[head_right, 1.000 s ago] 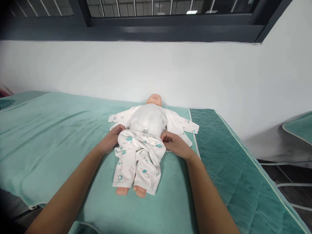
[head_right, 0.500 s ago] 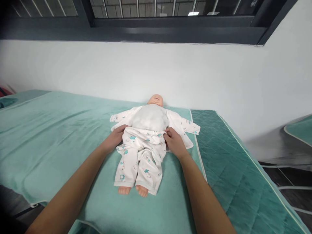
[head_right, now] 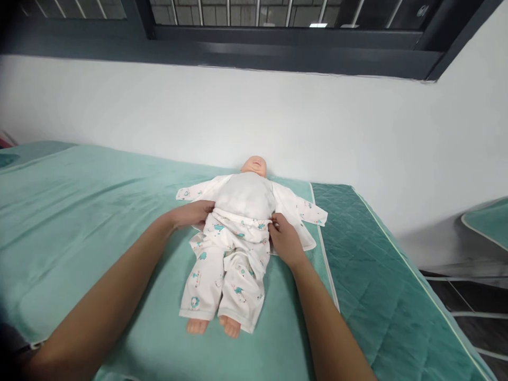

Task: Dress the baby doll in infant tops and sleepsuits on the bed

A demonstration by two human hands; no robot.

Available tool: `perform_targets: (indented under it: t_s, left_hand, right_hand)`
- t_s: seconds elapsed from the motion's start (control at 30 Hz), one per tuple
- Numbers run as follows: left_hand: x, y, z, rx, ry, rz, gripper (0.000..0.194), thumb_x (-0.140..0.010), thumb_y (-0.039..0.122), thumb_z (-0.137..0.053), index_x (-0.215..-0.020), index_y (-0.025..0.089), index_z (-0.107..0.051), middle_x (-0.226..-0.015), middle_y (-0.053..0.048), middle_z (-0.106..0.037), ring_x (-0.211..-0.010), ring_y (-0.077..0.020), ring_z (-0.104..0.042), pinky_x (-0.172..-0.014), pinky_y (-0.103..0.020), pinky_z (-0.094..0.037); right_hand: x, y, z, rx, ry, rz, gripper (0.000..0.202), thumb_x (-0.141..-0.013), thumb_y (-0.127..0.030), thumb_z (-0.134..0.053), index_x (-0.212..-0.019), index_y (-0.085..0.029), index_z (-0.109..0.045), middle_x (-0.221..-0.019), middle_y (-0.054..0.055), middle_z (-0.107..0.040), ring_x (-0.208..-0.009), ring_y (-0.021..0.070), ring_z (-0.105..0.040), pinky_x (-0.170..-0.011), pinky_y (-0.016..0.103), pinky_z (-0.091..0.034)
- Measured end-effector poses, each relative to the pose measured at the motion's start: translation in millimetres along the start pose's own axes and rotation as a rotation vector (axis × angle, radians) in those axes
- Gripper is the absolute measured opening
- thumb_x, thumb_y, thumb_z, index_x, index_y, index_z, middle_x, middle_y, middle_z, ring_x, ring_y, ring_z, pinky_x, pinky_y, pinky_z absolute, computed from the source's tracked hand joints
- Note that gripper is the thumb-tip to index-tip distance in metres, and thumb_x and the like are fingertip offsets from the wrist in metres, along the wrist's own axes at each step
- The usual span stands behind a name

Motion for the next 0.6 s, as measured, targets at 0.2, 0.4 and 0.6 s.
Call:
perform_targets:
  t_s: [0.2,0.4,0.6]
  left_hand:
    - [3,-17,2.8,0.157,-0.082,-0.061,0.040,-0.056,0.008,-0.056,-0.094,0.017,-0.065,-0.095,-0.002,-0.068,-0.083,-0.0166,-0.065,-0.065,-0.022,-0.053]
    - [4,-18,4.5,0.212,-0.118,-0.052,0.039,-0.060,0.009,-0.059,-0.098,0.017,-0.067,-0.094,-0.003,-0.069,-0.078,-0.0148,-0.066,-0.066,-0.023,-0.055]
    - [5,-16,-1.1,0.127,-0.120,-0.052,0.037,-0.061,0.009,-0.057,-0.095,0.017,-0.068,-0.096,-0.002,-0.071,-0.081,-0.0154,-0.067,-0.068,-0.023,-0.055]
  right_hand:
    - [2,-11,-2,0.024,-0.124,0.020,0.019,-0.090,-0.038,-0.047,-0.084,-0.023,-0.056,-0.079,-0.002,-0.063,-0.075,0.0168,-0.054,-0.067,0.027,-0.038]
    - [4,-9,-2,-0.050,-0.091,-0.071,0.019,-0.087,-0.039,-0.050,-0.084,-0.022,-0.058,-0.069,-0.004,-0.058,-0.066,0.0150,-0.048,-0.060,0.025,-0.036]
    - [4,-8,1,-0.018,0.055,-0.046,0.020,-0.087,-0.035,-0.049,-0.092,-0.022,-0.063,-0.078,0.000,-0.066,-0.074,0.0177,-0.056,-0.066,0.028,-0.040]
Point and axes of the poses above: each hand's wrist, its own x-axis away from the middle knuckle, its own z-axis out of the back of the hand, y = z × x, the point moved 5 cm from there along -x, towards the middle knuckle
